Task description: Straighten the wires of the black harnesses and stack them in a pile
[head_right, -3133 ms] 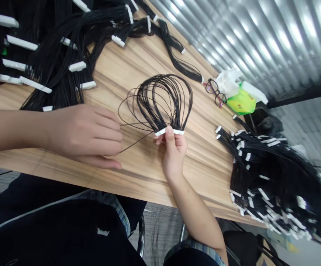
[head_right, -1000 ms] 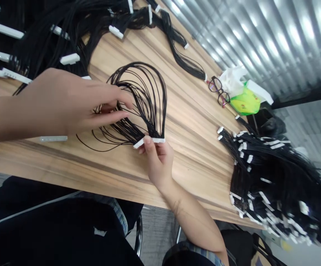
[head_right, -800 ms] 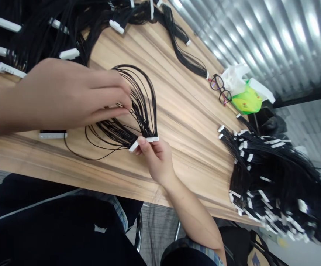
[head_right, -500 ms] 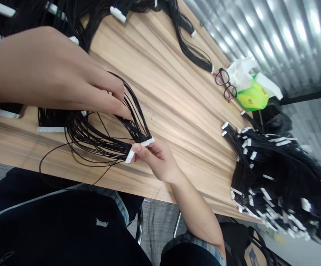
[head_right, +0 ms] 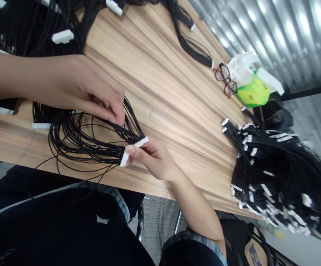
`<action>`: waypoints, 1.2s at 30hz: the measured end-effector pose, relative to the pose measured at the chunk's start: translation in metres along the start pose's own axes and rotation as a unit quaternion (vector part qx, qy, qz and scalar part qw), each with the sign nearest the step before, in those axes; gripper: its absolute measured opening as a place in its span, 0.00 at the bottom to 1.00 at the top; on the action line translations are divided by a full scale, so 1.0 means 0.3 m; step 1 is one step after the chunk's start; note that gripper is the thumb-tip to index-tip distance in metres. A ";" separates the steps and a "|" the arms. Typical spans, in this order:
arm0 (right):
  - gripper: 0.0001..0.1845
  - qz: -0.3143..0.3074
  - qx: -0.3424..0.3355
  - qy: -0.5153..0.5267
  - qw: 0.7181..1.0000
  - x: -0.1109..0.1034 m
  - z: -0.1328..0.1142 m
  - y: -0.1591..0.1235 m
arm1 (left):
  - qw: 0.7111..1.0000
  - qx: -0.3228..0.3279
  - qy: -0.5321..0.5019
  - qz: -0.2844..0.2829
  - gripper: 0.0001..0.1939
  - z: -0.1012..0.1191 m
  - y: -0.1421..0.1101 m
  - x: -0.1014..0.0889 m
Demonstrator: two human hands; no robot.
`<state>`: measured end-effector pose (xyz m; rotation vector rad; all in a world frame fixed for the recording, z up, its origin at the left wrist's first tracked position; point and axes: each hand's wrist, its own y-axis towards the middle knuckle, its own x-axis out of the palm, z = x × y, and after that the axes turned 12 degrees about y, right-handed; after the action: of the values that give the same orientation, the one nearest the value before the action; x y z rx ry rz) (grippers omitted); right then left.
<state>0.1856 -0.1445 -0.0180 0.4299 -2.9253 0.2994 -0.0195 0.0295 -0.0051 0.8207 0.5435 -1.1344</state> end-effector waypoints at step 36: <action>0.17 0.289 -0.185 0.007 0.939 0.011 0.053 0.024 | 0.923 0.051 0.337 0.181 0.21 0.105 -0.049 0.017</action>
<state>0.1780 -0.1421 -0.0340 -0.4895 -2.9274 -0.1841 -0.0321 -0.0014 0.0059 1.3531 0.8592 -0.5189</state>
